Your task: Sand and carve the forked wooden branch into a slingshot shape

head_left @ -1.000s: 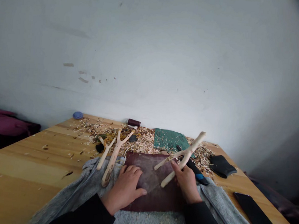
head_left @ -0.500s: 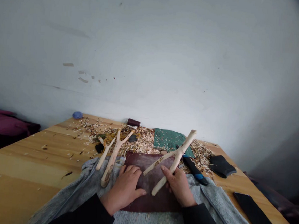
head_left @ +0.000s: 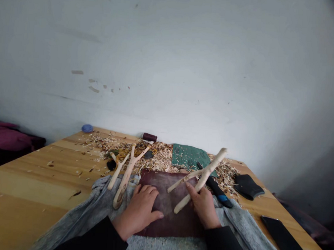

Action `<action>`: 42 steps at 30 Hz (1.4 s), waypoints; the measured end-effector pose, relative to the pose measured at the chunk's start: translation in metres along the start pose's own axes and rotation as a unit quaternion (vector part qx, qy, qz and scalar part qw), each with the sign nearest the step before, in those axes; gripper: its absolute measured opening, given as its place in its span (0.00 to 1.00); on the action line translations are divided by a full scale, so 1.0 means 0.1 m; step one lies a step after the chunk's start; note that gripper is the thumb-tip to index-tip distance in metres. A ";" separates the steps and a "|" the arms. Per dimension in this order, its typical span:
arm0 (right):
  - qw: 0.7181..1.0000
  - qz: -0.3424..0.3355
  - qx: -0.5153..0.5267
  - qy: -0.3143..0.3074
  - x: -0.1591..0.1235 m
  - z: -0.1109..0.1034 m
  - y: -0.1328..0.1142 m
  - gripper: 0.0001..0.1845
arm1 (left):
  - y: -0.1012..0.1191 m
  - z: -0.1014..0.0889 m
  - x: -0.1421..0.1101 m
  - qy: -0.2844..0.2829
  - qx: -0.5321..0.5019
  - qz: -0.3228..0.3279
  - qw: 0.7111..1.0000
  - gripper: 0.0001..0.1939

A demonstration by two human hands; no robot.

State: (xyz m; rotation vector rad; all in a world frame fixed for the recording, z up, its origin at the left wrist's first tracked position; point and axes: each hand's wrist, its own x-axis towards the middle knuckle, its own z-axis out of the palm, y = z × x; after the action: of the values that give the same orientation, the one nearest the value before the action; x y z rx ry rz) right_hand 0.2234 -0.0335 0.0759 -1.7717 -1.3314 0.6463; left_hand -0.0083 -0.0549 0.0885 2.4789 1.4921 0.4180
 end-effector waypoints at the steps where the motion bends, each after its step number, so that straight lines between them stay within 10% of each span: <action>1: 1.000 -0.019 0.011 -0.020 -0.04 0.06 -0.02 0.23 | 0.00 0.00 0.00 -0.001 0.002 0.000 1.000 0.20; 13: 0.994 0.037 -0.039 0.097 0.24 -0.27 0.16 0.23 | -0.03 0.02 0.01 -0.001 -0.003 -0.003 1.000 0.19; 23: 0.995 0.000 0.041 -0.096 -0.08 0.14 -0.01 0.23 | 0.01 -0.02 0.01 -0.001 -0.002 0.000 1.000 0.19; 33: 0.992 0.019 -0.060 0.107 0.20 -0.26 0.12 0.23 | 0.00 -0.01 -0.01 -0.002 -0.009 -0.002 1.000 0.19; 42: 0.992 -0.012 0.061 -0.114 -0.12 0.10 -0.09 0.22 | 0.03 -0.03 0.00 -0.005 -0.001 -0.003 1.000 0.19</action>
State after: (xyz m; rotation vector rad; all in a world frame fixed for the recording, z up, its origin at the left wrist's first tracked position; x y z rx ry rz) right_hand 0.2075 -0.0410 0.0771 -1.6183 -1.4305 0.9178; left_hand -0.0066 -0.0563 0.0927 2.4708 1.4953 0.4059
